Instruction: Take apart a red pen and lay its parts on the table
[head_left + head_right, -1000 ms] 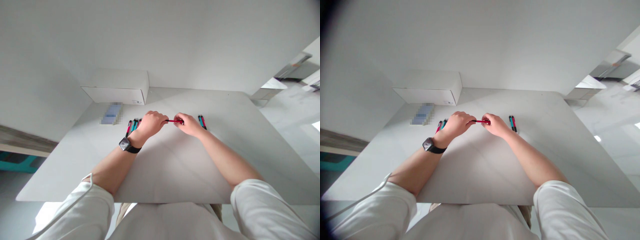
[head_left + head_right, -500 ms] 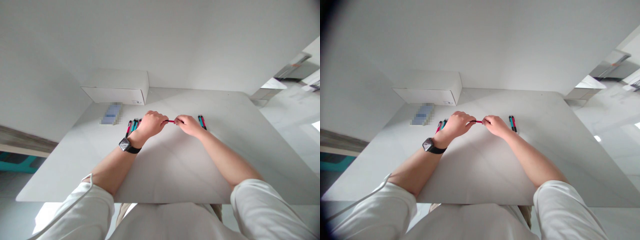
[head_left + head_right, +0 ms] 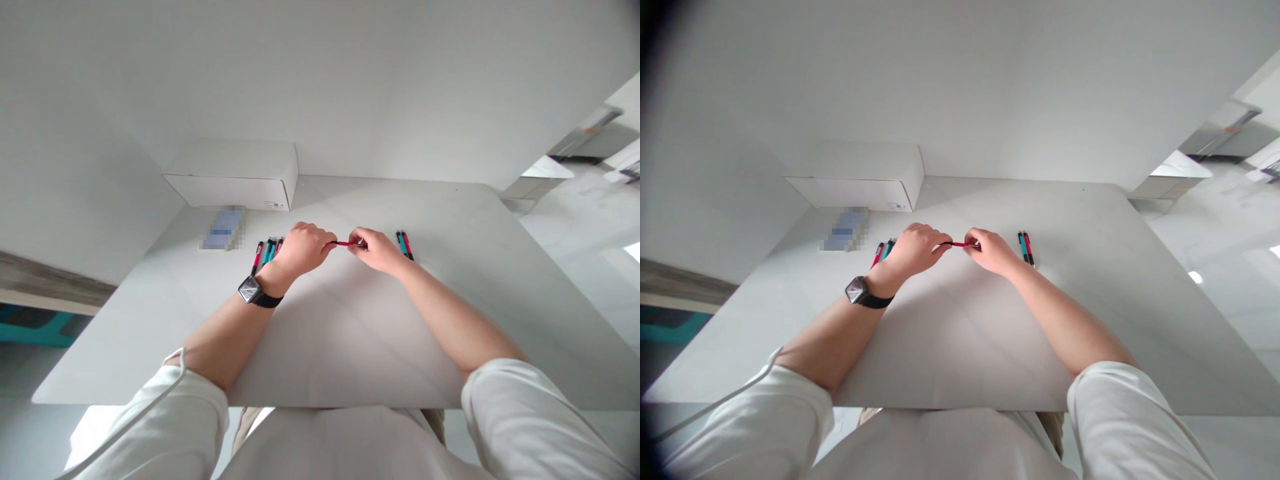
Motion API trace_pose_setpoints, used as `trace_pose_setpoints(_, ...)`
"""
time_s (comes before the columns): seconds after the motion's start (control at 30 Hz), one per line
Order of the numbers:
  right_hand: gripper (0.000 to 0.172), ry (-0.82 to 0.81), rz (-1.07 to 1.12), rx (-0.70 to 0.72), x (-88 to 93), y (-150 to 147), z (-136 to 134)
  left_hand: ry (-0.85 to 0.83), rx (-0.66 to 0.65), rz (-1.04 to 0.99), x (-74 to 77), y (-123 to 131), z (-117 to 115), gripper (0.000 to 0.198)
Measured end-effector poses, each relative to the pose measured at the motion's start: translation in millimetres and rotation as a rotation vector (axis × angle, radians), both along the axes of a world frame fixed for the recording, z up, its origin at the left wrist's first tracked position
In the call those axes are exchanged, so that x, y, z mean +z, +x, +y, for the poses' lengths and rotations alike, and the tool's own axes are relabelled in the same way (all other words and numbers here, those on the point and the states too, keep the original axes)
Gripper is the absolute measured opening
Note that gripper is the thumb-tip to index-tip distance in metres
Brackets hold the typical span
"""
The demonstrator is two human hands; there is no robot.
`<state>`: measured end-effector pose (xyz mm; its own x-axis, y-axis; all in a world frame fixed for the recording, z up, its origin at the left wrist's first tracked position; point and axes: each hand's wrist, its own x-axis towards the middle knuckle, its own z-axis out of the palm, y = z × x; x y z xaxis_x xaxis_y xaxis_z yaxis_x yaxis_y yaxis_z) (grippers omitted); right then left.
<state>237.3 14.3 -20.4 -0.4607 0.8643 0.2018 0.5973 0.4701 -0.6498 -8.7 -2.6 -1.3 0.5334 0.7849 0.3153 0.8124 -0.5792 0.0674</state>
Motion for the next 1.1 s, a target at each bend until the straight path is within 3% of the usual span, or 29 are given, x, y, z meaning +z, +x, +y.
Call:
trace_pose_setpoints(0.23, 0.025, -0.05, -0.062, -0.011, 0.6, -0.4, 0.6, 0.01, -0.003, 0.004, -2.3, -0.8, 1.4, 0.031)
trace_pose_setpoints(0.43, 0.01, 0.023, -0.012, -0.009, -0.6, 0.2, 1.0, 0.009, -0.007, 0.022, -1.1, 0.2, 0.9, 0.033)
trace_pose_setpoints(0.7, 0.023, -0.028, -0.021, -0.022, 0.8, -0.5, 0.7, 0.008, 0.008, 0.007, -3.9, -0.7, 1.8, 0.034)
trace_pose_setpoints(0.9, 0.012, -0.029, 0.027, -0.002, -0.1, -1.0, -0.8, -0.019, -0.017, -0.002, -5.2, -0.8, 2.6, 0.031)
trace_pose_setpoints(1.1, 0.022, -0.107, 0.149, -0.028, -2.5, 3.6, 5.5, -0.031, -0.026, 0.013, -4.1, -2.7, 2.9, 0.033)
